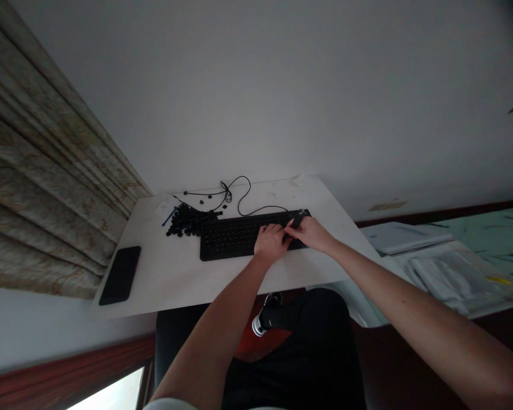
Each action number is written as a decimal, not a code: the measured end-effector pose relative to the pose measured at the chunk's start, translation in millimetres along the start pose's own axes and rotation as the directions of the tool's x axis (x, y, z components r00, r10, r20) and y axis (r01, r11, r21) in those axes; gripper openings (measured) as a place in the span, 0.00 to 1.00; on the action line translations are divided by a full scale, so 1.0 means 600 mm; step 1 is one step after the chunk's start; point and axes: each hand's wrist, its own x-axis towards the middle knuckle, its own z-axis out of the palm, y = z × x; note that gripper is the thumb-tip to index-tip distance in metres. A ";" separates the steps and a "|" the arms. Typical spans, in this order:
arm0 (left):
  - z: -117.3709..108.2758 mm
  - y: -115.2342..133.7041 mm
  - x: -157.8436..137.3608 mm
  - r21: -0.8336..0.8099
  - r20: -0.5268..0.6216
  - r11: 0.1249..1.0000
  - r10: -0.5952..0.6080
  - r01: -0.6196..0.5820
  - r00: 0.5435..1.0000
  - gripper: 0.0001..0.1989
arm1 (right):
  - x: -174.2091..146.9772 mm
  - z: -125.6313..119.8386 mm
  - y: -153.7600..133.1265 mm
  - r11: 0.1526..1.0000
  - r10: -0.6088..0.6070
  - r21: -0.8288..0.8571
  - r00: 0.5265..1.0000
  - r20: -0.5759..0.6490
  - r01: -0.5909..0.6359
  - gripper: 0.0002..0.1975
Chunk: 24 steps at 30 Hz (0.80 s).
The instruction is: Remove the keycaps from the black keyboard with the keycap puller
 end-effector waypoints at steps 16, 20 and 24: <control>0.017 -0.015 0.000 -0.103 -0.151 0.995 -0.028 0.012 0.988 0.15 | 0.025 -0.059 0.058 0.825 0.369 0.558 0.837 -0.405 -0.094 0.12; 0.025 -0.017 0.001 -0.129 -0.186 0.991 -0.042 0.018 0.982 0.14 | -0.026 -0.014 0.141 0.674 0.578 0.739 0.631 -0.518 -0.011 0.14; 0.026 -0.021 0.000 -0.225 -0.220 0.974 -0.080 0.029 0.972 0.12 | -0.050 0.018 0.183 0.701 0.593 0.713 0.544 -0.594 0.015 0.16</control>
